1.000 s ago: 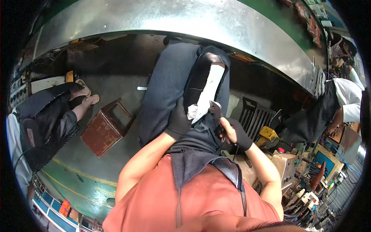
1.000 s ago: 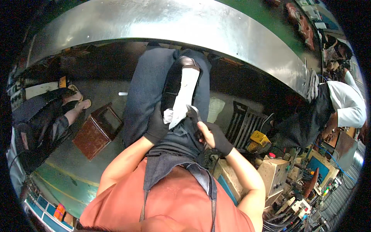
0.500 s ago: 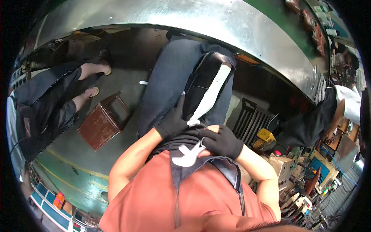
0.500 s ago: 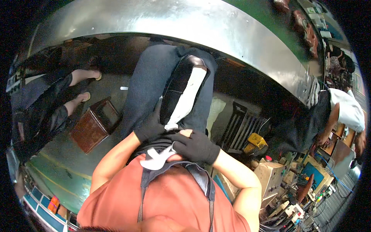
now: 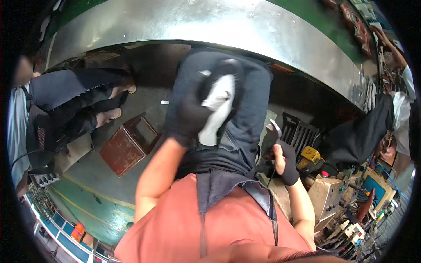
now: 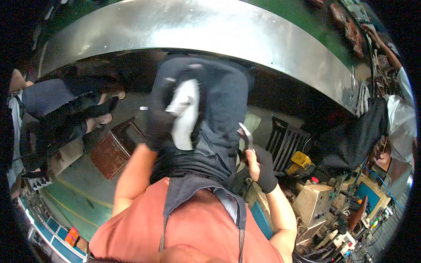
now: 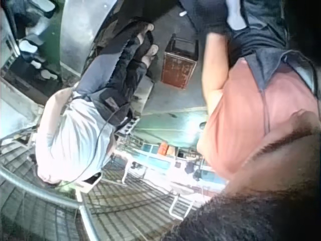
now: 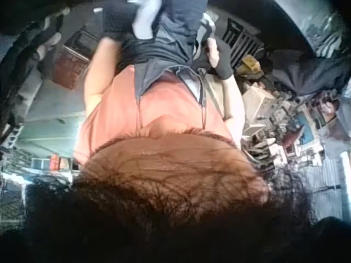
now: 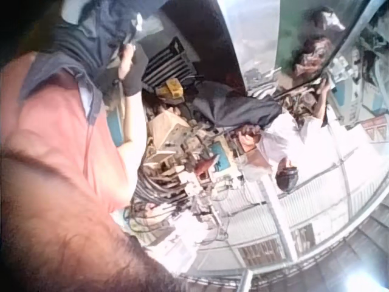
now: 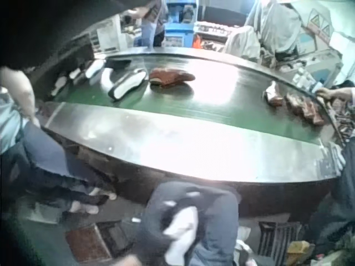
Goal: The person uses a hammer and a metal tool to tap and adjust the sole of a shoe held on their lap. They repeatedly pick up shoes from a nearby conveyor belt, perform the tapping action, and place the shoes back on the belt.
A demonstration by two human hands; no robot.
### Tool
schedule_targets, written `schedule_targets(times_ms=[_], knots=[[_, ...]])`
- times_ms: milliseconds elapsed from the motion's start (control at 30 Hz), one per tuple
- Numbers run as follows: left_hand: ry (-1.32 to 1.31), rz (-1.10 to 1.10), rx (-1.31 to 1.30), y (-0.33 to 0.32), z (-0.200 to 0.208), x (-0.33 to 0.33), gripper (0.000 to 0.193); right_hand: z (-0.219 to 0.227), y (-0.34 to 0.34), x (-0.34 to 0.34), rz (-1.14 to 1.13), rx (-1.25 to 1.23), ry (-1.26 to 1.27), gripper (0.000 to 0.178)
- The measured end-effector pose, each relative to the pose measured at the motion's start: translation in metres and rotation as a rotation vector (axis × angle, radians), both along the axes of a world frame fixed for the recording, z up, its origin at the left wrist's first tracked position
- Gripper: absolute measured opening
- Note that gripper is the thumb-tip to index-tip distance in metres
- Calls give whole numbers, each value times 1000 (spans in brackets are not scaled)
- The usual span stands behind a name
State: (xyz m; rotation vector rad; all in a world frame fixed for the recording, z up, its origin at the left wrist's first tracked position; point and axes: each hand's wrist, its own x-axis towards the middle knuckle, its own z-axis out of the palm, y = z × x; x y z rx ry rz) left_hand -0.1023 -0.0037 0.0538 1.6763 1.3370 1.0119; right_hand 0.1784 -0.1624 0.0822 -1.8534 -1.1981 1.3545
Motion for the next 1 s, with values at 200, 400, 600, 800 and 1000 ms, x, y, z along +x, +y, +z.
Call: schedule_targets(times_ms=[200, 400, 600, 800, 1000], knots=[[-714, -182, -802, -64, -45, -4, 58, 20, 29, 0, 387, -115, 55, 36], [-7, -169, -236, -107, -37, 34, 93, 39, 91, -29, 935, 118, -443, 45], [-7, -182, -337, -89, -49, 10, 84, -27, 126, -25, 1139, 652, -604, 43], [190, -143, -264, -92, -35, 6, 87, 5, 119, -32, 1074, 470, -568, 39], [6, -125, -304, -90, -30, 26, 88, 35, 106, -79, 1041, 142, -941, 37]])
